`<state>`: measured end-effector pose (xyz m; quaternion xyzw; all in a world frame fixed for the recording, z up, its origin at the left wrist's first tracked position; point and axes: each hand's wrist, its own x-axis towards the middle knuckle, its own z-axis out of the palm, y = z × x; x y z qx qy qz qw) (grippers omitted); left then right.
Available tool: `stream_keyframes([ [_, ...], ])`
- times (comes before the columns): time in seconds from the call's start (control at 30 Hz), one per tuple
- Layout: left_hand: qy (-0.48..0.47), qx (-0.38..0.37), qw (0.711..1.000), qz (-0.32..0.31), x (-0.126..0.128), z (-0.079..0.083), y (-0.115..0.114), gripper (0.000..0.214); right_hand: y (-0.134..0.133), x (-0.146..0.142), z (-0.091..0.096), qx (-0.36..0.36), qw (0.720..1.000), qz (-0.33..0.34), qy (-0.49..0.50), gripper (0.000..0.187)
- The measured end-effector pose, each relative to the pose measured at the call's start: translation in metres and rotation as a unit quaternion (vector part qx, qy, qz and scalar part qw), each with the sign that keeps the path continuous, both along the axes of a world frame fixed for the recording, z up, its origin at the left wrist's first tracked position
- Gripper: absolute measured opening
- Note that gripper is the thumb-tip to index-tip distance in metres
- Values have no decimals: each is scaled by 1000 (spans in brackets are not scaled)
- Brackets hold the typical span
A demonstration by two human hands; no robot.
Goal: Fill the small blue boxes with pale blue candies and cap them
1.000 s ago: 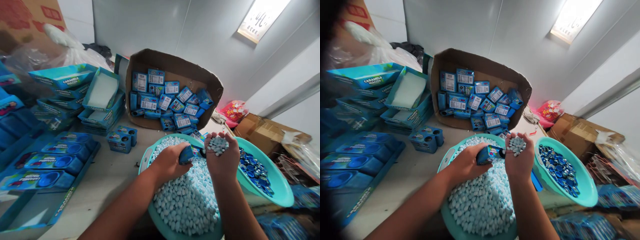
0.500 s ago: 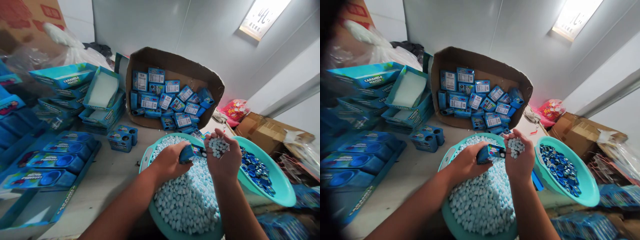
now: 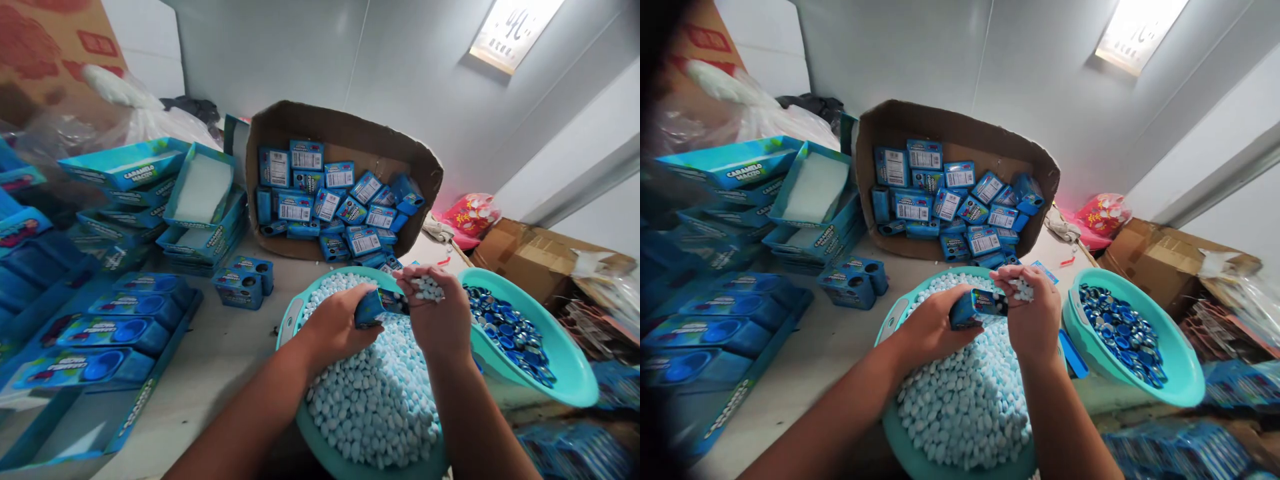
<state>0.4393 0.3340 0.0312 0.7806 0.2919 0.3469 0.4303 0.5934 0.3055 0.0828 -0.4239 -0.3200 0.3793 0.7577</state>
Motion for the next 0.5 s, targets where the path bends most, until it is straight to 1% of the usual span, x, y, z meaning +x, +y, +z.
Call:
stream_keyframes([
  [0.1,-2,2,1000,-1,0,1,-1,37,-3,-3,1,14,998,29,-47,13],
  [0.2,-2,4,1000,-3,0,0,-1,38,-5,-4,-3,21,993,27,-113,18],
  [0.3,6,9,1000,5,0,-2,-2,36,-3,-2,-10,28,987,20,-159,24],
  [0.37,13,12,1000,10,0,-2,-2,35,-2,0,-13,15,985,15,-173,32],
  [0.5,27,0,1000,16,0,-2,-2,36,-3,1,-14,-42,976,24,-213,44],
])
